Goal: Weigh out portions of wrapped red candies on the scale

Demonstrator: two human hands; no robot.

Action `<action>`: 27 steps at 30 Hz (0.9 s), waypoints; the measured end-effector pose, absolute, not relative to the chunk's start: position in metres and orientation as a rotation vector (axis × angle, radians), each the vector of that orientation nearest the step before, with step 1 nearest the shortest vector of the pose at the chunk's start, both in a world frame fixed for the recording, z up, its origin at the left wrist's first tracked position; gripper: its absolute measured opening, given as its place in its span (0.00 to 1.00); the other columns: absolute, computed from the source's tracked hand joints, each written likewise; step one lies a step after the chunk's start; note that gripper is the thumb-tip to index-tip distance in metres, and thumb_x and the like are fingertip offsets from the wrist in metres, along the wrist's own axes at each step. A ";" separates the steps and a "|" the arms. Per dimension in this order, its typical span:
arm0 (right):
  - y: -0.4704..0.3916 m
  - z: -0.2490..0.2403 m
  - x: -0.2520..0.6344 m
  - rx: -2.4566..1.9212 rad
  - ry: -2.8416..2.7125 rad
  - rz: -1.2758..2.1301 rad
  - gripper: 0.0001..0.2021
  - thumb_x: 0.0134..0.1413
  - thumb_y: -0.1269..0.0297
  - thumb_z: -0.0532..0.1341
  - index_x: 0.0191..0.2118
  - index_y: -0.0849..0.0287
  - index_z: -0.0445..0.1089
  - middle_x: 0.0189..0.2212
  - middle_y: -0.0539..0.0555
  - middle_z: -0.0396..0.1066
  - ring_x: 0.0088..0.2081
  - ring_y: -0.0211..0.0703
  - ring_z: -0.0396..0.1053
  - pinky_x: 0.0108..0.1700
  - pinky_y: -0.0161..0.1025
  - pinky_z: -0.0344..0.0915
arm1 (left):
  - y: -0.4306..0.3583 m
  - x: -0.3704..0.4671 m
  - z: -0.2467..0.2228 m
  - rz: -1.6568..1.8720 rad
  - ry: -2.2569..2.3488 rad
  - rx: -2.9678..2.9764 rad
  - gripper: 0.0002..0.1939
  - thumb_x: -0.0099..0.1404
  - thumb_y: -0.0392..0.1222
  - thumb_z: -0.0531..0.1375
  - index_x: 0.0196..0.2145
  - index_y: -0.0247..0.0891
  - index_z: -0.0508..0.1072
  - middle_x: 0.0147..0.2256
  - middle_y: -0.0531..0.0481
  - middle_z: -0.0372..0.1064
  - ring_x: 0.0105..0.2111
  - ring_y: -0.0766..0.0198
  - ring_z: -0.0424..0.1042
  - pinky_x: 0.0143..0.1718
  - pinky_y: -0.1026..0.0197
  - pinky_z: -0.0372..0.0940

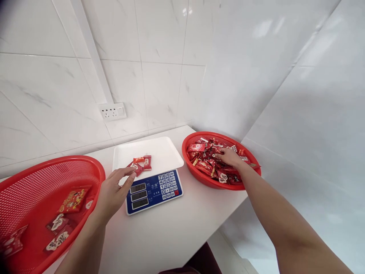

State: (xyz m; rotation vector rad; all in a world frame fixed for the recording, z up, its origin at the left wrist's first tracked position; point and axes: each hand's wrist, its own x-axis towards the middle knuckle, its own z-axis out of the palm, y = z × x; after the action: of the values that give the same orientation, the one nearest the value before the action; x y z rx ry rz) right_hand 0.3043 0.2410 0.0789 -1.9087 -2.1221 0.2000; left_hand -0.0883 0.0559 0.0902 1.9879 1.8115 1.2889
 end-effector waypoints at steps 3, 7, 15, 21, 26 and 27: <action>0.235 0.082 0.303 -1.959 -2.087 0.227 0.10 0.48 0.57 0.58 0.27 0.59 0.71 0.31 0.57 0.75 0.35 0.50 0.70 0.36 0.40 0.63 | 0.054 -0.089 0.091 1.314 1.809 1.989 0.13 0.66 0.47 0.52 0.41 0.41 0.73 0.39 0.47 0.73 0.42 0.57 0.70 0.36 0.58 0.68; 0.227 0.093 0.299 -1.999 -1.977 0.199 0.15 0.50 0.55 0.55 0.36 0.61 0.71 0.40 0.65 0.73 0.40 0.56 0.69 0.38 0.45 0.62 | 0.053 -0.093 0.095 1.338 1.857 1.941 0.11 0.66 0.44 0.53 0.41 0.41 0.72 0.39 0.47 0.73 0.40 0.59 0.71 0.36 0.59 0.68; 0.187 0.116 0.198 -1.480 -1.980 0.420 0.14 0.53 0.55 0.53 0.41 0.53 0.71 0.43 0.56 0.72 0.46 0.53 0.67 0.47 0.45 0.62 | 0.053 -0.095 0.090 0.869 1.937 2.066 0.12 0.65 0.42 0.53 0.46 0.41 0.70 0.46 0.47 0.70 0.48 0.54 0.66 0.46 0.52 0.65; 0.161 0.070 0.095 -0.837 -2.440 0.249 0.17 0.59 0.65 0.48 0.46 0.49 0.72 0.50 0.55 0.67 0.55 0.51 0.59 0.55 0.50 0.58 | 0.054 -0.088 0.075 0.597 1.819 2.285 0.21 0.64 0.47 0.55 0.54 0.42 0.64 0.59 0.46 0.57 0.62 0.46 0.47 0.59 0.44 0.51; 0.157 0.045 0.083 -0.877 -2.542 0.036 0.22 0.56 0.74 0.49 0.51 0.49 0.69 0.59 0.55 0.58 0.61 0.56 0.49 0.57 0.58 0.55 | 0.056 -0.091 0.074 0.600 1.859 2.285 0.16 0.65 0.46 0.55 0.48 0.39 0.66 0.53 0.44 0.64 0.59 0.45 0.53 0.57 0.40 0.52; 0.156 0.044 0.087 -0.870 -2.524 0.022 0.21 0.56 0.74 0.49 0.51 0.49 0.69 0.58 0.55 0.59 0.60 0.55 0.51 0.56 0.57 0.57 | 0.056 -0.091 0.075 0.644 1.862 2.278 0.13 0.65 0.44 0.55 0.45 0.38 0.68 0.50 0.44 0.67 0.57 0.46 0.56 0.56 0.42 0.54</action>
State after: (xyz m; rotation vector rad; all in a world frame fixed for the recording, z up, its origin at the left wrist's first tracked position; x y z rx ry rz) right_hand 0.0869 0.1555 0.0443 -0.8700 -2.5240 0.0219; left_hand -0.0915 0.0562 0.0748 2.2779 1.8622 0.6437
